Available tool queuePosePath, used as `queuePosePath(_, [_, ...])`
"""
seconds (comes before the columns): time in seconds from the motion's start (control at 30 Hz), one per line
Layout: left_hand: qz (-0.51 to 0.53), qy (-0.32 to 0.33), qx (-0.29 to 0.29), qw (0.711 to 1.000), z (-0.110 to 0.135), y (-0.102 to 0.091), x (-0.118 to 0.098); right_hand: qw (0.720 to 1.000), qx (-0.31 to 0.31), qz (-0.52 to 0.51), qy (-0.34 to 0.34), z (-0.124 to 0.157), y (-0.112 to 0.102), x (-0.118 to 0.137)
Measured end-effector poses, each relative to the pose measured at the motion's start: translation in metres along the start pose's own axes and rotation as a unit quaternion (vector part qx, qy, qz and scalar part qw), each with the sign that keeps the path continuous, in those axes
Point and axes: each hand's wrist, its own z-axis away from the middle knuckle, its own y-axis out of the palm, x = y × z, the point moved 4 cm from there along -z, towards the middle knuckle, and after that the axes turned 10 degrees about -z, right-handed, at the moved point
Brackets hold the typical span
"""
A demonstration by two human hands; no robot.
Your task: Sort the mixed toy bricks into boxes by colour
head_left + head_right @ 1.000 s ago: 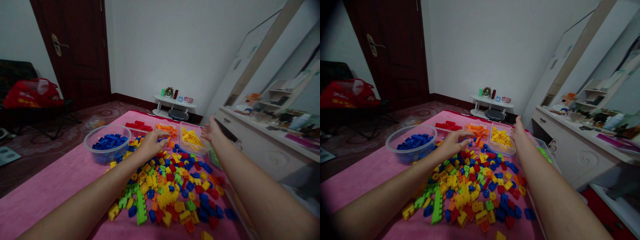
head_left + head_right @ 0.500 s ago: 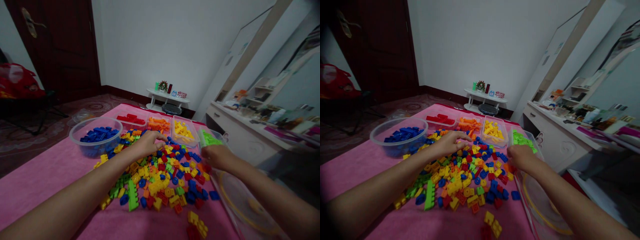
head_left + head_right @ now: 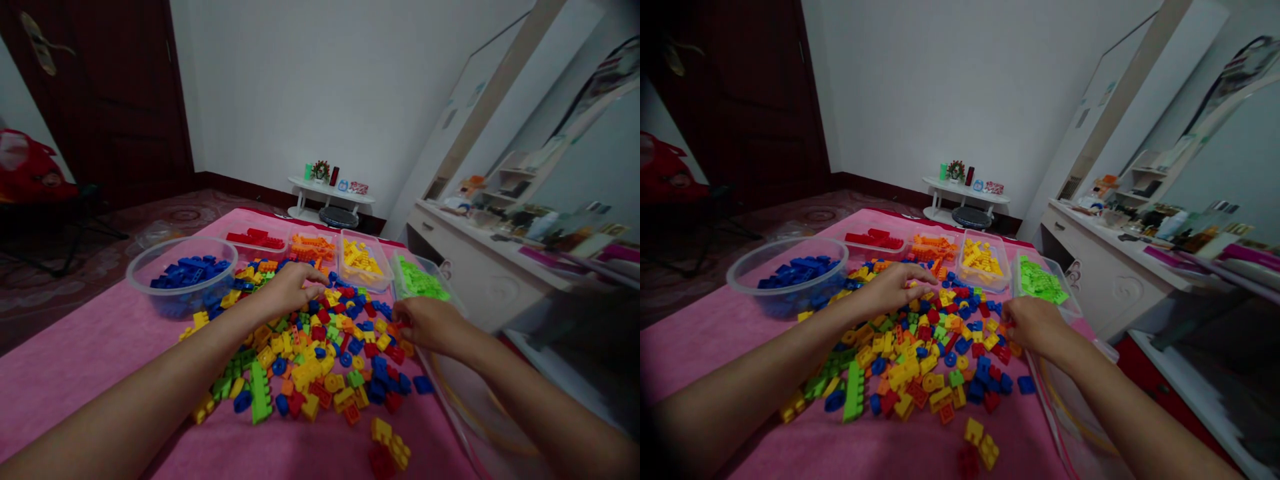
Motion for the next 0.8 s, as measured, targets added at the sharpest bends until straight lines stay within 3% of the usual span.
queuePosePath(0.13, [0.005,0.008,-0.004,1.000,0.000,0.000,0.000,0.997,0.067,0.012,-0.039,0.016,0.016,0.019])
queuePosePath(0.27, [0.014,0.008,0.000,1.000,0.001,0.001,-0.003,0.999,0.021,0.023,-0.041,0.014,0.025,0.022])
queuePosePath(0.37, [0.070,-0.011,0.011,0.997,0.001,0.005,-0.004,0.999,-0.014,-0.023,-0.040,0.005,0.012,0.028])
queuePosePath(0.43, [0.163,-0.035,0.028,0.986,0.002,0.010,-0.007,0.994,-0.048,-0.080,-0.059,-0.001,-0.002,0.042])
queuePosePath(0.53, [0.371,-0.107,0.063,0.920,0.005,0.015,-0.014,0.965,-0.136,-0.184,-0.127,-0.006,-0.023,0.074])
queuePosePath(0.63, [0.557,-0.170,0.139,0.801,0.010,0.020,-0.023,0.902,-0.227,-0.309,-0.197,-0.005,-0.037,0.097])
queuePosePath(0.7, [0.623,-0.205,0.157,0.739,0.011,0.020,-0.024,0.871,-0.251,-0.367,-0.207,0.000,-0.040,0.099])
queuePosePath(0.8, [0.654,-0.274,0.113,0.696,0.010,0.019,-0.012,0.869,-0.274,-0.371,-0.180,0.025,-0.037,0.087])
